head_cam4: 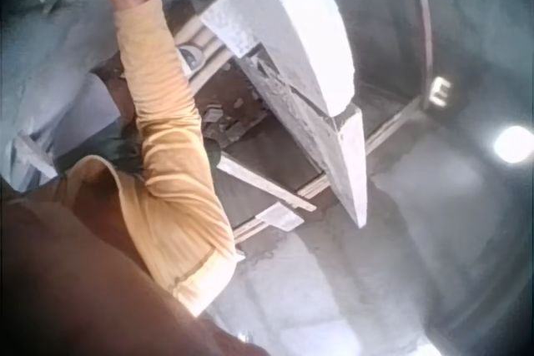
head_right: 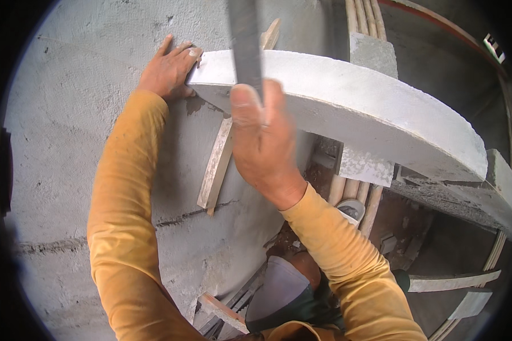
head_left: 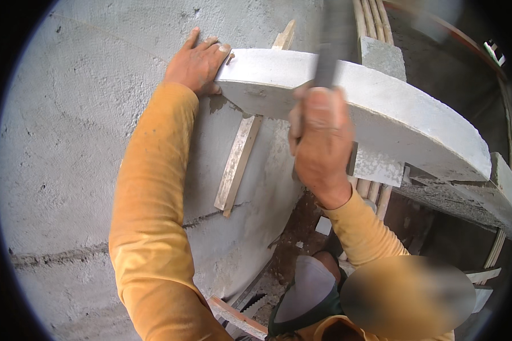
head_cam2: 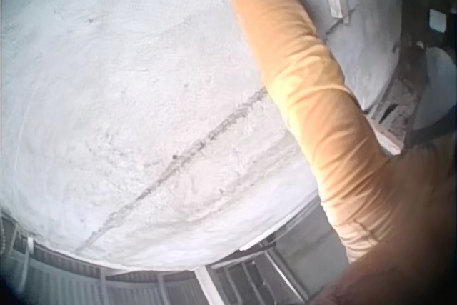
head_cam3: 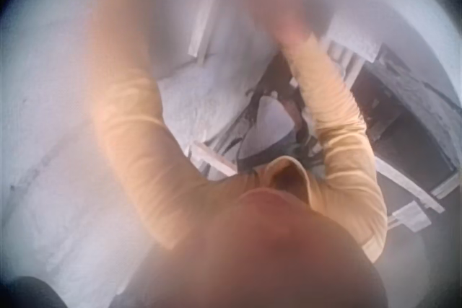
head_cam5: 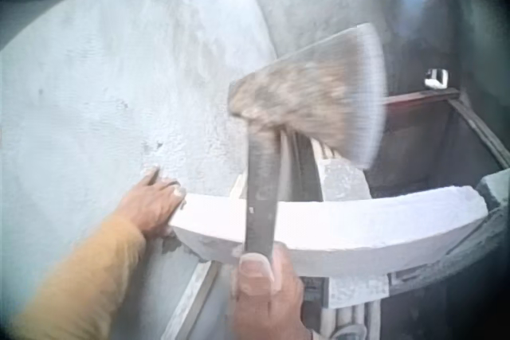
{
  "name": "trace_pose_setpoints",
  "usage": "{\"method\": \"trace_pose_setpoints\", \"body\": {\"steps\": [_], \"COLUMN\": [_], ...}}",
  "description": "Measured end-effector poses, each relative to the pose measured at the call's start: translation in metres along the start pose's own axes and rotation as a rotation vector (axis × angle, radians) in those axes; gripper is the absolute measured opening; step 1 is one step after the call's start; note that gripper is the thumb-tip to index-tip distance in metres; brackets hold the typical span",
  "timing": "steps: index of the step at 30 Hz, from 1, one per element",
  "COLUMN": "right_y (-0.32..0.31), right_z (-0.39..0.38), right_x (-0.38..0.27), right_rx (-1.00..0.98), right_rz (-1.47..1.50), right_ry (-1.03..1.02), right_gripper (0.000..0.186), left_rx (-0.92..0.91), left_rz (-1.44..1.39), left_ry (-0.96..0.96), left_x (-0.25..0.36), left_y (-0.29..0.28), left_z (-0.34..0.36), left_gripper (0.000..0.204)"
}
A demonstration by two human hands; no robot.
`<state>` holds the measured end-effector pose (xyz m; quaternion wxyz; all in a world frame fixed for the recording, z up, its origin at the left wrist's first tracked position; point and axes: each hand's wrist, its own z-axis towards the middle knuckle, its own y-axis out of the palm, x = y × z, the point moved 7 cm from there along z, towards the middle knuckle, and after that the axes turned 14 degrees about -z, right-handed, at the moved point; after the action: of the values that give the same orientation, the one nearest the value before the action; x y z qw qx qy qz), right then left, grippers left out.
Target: The person applies cement to a curved wall and places a white curved tile onto it. They use a trowel to spread cement and a hammer to tap the tile into position, adjusting it for alignment.
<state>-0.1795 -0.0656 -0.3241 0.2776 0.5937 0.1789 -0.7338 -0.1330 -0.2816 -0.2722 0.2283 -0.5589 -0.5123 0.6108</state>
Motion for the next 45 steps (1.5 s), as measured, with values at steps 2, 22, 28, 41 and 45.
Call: {"method": "trace_pose_setpoints", "body": {"steps": [2,22,28,41,45], "right_y": [0.009,0.007,-0.02,0.019,0.043], "right_z": [0.002,-0.025,-0.036,-0.05,-0.048], "right_x": [-0.002,0.034,0.035,0.034,0.025], "right_rx": [-0.036,-0.347,-0.394,-0.228,-0.17], "right_rz": [-0.043,-0.196,-0.221,-0.12,-0.128], "right_ry": [0.0,0.187,0.204,0.574,0.654], "right_gripper": [0.043,0.04,0.041,0.038,0.039], "left_rx": [0.003,-0.006,0.382,0.573,0.455], "left_rz": [0.004,0.023,-0.05,0.595,0.61], "left_ry": [0.0,0.018,-0.288,-0.671,-0.649], "left_x": [0.0,0.002,-0.037,-0.115,-0.115], "left_y": [0.0,-0.001,-0.085,-0.302,-0.304], "left_z": [0.0,0.0,-0.099,-0.442,-0.442], "left_gripper": [0.086,0.088,0.081,0.071,0.087]}}
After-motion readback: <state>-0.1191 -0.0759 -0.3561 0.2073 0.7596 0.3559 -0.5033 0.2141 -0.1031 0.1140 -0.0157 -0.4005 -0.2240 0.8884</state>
